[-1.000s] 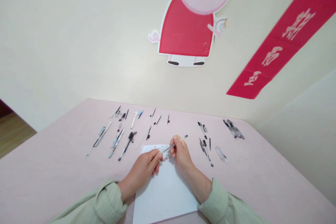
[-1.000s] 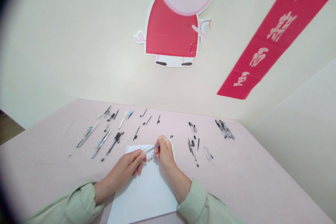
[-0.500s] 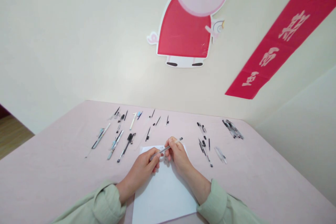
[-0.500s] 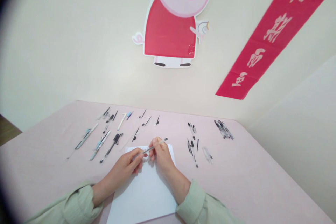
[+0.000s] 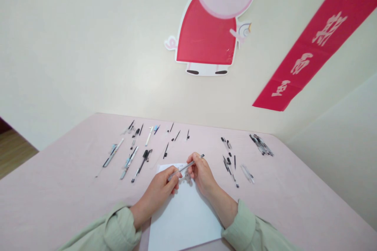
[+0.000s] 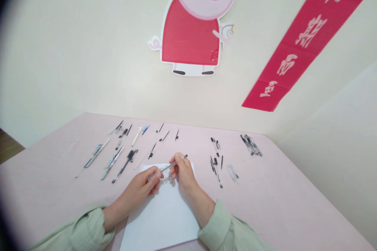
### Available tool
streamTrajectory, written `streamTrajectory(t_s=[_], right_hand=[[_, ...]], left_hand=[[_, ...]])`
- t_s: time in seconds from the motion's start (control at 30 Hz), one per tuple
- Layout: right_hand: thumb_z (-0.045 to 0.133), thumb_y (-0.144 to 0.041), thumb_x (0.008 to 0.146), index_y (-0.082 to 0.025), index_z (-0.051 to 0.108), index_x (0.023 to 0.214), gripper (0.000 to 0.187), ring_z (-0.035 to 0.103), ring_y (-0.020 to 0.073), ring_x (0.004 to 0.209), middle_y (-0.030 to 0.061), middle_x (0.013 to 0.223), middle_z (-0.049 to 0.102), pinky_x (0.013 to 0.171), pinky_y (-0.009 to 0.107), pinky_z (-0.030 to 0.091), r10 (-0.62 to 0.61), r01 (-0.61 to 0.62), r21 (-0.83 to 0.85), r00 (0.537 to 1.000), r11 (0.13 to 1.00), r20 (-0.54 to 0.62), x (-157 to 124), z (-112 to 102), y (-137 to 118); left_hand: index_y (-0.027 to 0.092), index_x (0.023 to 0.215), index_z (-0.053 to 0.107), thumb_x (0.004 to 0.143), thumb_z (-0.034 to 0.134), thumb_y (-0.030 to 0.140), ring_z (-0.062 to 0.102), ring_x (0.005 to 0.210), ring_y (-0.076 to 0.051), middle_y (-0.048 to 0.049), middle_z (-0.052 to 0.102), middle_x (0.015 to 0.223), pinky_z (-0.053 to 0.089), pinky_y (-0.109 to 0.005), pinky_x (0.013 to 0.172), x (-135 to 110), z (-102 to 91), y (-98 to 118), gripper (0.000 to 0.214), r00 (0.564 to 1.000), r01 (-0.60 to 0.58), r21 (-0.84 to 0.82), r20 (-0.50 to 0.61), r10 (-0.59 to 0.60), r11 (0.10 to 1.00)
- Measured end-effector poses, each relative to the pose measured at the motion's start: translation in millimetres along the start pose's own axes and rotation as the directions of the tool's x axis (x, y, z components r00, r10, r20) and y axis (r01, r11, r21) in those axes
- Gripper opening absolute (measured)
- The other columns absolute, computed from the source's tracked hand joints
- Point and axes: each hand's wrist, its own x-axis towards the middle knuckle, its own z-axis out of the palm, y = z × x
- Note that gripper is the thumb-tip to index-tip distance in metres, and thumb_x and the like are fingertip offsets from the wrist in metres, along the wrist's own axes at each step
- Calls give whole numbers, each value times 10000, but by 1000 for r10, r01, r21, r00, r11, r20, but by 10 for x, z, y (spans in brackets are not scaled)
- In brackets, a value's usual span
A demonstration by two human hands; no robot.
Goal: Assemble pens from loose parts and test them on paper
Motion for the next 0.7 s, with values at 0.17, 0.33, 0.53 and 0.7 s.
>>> streamTrajectory(t_s=[0.17,0.33,0.53,0.7], right_hand=[[578,-586,802,-165,582,718,429,363,52,372,-48,449,506,393,168,260,-5,5,4,1000,1000,6,-2,-9,2],[596,-569,800,-162,586,743,412,360,51,383,-57,461,496,410,169,281,-14,13,94,1000,995,9,17,-29,9],[654,-468,782,-183,565,778,298,320,52,392,-78,477,474,400,163,247,-1,5,129,999,992,-32,47,-45,0],[612,-421,825,-171,628,836,251,370,46,420,-53,577,515,443,178,292,-53,56,-81,998,995,38,35,-51,14]], left_hand=[[203,749,532,873,435,463,502,501,-134,45,533,567,382,-241,511,-13,-3,7,304,1000,6,-31,-5,-6,1000],[192,719,542,851,459,531,475,459,-118,47,524,535,374,-231,483,1,-9,-2,373,997,37,-123,-67,-45,992],[176,707,567,846,484,566,441,427,-94,50,510,503,351,-213,455,23,-38,-3,423,977,27,-248,-197,-78,968],[165,696,582,791,535,622,454,431,-101,42,524,500,370,-220,452,26,-69,42,470,936,3,-345,-330,-124,939]])
